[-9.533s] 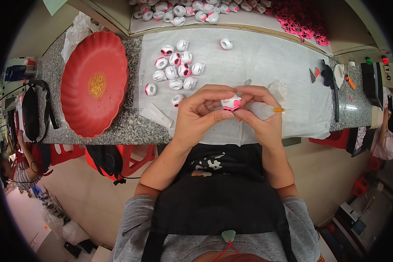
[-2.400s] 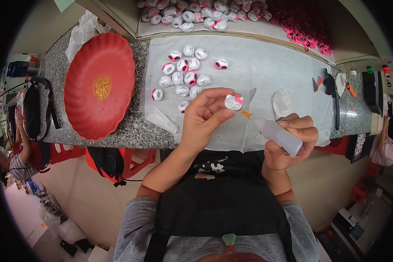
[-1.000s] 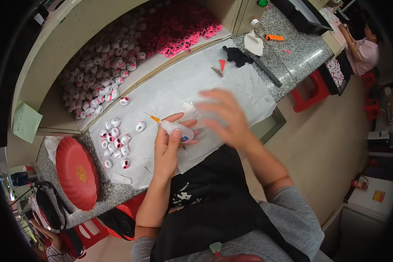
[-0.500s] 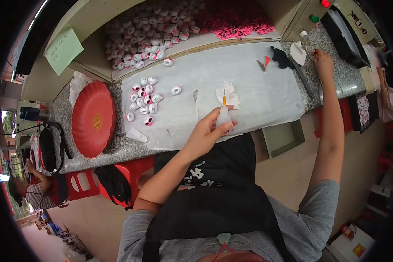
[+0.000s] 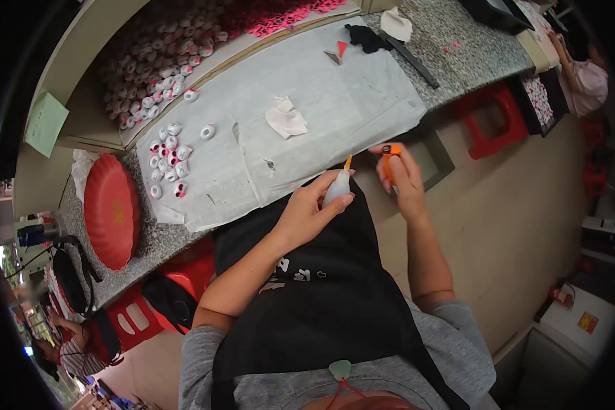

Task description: Gluing small plastic character heads at a factory workbench.

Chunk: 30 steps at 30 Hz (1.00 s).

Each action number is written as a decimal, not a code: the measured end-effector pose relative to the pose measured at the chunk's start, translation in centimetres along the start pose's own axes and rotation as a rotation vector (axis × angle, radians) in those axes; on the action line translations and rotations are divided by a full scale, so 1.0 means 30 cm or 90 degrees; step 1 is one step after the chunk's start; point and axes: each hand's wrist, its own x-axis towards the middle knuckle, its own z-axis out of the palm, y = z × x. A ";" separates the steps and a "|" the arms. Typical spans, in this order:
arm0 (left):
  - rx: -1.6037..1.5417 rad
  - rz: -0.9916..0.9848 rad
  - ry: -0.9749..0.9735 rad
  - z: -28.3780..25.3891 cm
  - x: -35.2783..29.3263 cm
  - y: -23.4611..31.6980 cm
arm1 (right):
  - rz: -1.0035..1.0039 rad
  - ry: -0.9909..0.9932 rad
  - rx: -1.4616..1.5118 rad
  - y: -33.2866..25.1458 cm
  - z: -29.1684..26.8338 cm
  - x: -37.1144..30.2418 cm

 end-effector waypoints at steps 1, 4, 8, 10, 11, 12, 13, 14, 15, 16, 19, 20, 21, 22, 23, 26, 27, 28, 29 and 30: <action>0.060 -0.010 -0.004 0.013 0.000 -0.009 | 0.039 -0.009 0.054 0.040 0.011 -0.021; 0.138 -0.004 -0.012 0.056 -0.002 -0.043 | -0.015 0.034 0.194 0.141 0.023 -0.041; 0.181 0.004 -0.026 0.083 -0.020 -0.064 | 0.041 0.146 0.069 0.134 0.037 -0.062; 0.191 0.013 -0.021 0.090 -0.024 -0.075 | -0.006 0.159 -0.014 0.159 0.034 -0.070; 0.200 0.020 -0.012 0.093 -0.024 -0.078 | -0.008 0.162 -0.016 0.161 0.033 -0.076; 0.201 0.021 -0.015 0.095 -0.027 -0.078 | -0.007 0.165 -0.014 0.160 0.037 -0.084; 0.218 0.010 -0.018 0.097 -0.028 -0.076 | -0.006 0.167 -0.013 0.160 0.040 -0.090; 0.236 0.000 -0.021 0.098 -0.030 -0.076 | -0.006 0.169 -0.012 0.162 0.041 -0.093; 0.236 0.000 -0.022 0.099 -0.031 -0.076 | -0.015 0.172 -0.001 0.164 0.042 -0.095; 0.242 0.003 -0.021 0.101 -0.032 -0.077 | -0.023 0.175 0.011 0.166 0.044 -0.096; 0.247 0.010 -0.017 0.103 -0.036 -0.081 | -0.019 0.185 0.015 0.155 0.058 -0.098; 0.246 0.011 -0.015 0.103 -0.038 -0.082 | -0.020 0.184 0.014 0.156 0.057 -0.099; 0.246 0.011 -0.014 0.103 -0.037 -0.081 | -0.025 0.180 0.017 0.158 0.054 -0.098; 0.247 0.006 -0.016 0.102 -0.036 -0.079 | -0.030 0.176 0.020 0.159 0.052 -0.097; 0.248 0.002 -0.017 0.102 -0.035 -0.078 | -0.030 0.175 0.020 0.155 0.055 -0.094; 0.240 0.008 -0.009 0.102 -0.034 -0.077 | -0.044 0.204 0.011 0.145 0.065 -0.090; 0.239 0.007 -0.010 0.102 -0.035 -0.078 | -0.047 0.205 0.005 0.144 0.066 -0.091; 0.239 0.006 -0.009 0.101 -0.035 -0.080 | -0.050 0.206 -0.001 0.144 0.067 -0.092; 0.239 0.005 -0.009 0.101 -0.035 -0.081 | -0.050 0.206 0.000 0.143 0.067 -0.092; 0.239 0.005 -0.009 0.101 -0.035 -0.082 | -0.051 0.208 -0.002 0.142 0.066 -0.091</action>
